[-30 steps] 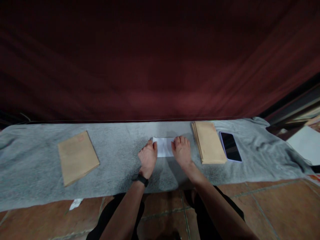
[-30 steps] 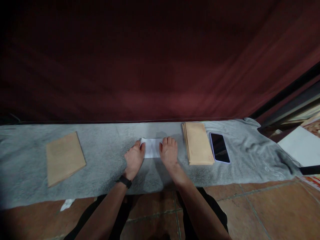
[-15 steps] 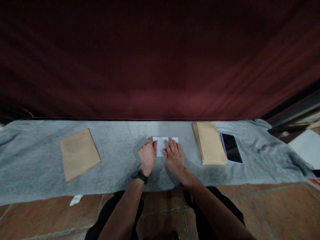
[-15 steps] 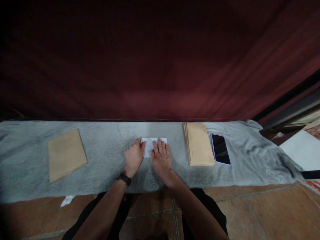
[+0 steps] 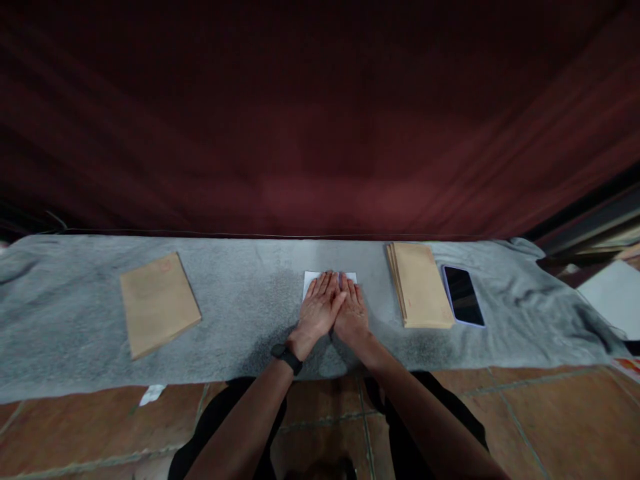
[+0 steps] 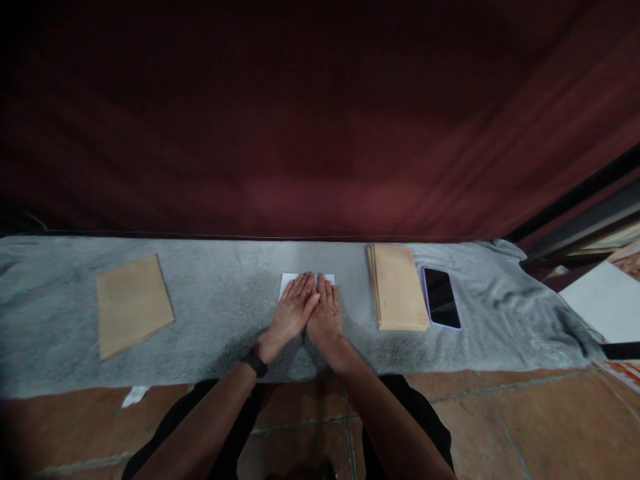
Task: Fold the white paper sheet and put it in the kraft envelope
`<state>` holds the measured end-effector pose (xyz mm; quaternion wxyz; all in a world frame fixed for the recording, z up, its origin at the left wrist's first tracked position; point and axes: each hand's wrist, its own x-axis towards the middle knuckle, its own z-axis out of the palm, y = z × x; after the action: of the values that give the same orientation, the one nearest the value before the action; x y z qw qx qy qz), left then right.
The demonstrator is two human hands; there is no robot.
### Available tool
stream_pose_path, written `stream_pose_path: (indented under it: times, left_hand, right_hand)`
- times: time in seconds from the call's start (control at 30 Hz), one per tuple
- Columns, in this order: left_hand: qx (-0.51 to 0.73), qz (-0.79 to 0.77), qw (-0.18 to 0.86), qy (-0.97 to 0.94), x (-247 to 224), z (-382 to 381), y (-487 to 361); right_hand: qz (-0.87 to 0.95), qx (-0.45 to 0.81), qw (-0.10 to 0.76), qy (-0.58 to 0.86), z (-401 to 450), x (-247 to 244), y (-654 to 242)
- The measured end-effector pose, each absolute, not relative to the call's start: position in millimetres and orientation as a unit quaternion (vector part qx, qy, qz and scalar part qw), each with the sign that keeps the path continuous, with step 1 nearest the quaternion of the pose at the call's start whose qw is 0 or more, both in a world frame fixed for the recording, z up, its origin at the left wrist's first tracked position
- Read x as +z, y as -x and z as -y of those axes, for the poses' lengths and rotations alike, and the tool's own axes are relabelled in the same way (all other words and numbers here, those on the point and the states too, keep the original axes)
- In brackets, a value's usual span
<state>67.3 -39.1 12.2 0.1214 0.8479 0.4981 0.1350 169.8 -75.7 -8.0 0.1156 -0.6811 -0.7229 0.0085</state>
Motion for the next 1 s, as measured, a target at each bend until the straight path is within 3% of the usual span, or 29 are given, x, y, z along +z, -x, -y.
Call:
stream_pose_path:
  times: [0.37,0.77,1.0]
  left_hand:
    - [0.091,-0.562,0.044,-0.821,0.1,34.1,-43.9]
    - [0.054,-0.605,0.038,-0.793,8.0,32.9,-25.1]
    - [0.041,-0.604,0.038,-0.795,7.5,31.1,-25.6]
  right_hand:
    - [0.692,-0.003,0.139,0.709,77.6,-9.5,-194.8]
    - [0.665,-0.004,0.133,0.735,86.0,0.6,-213.7]
    - [0.758,0.034,0.173,0.628,67.9,8.9,-188.0]
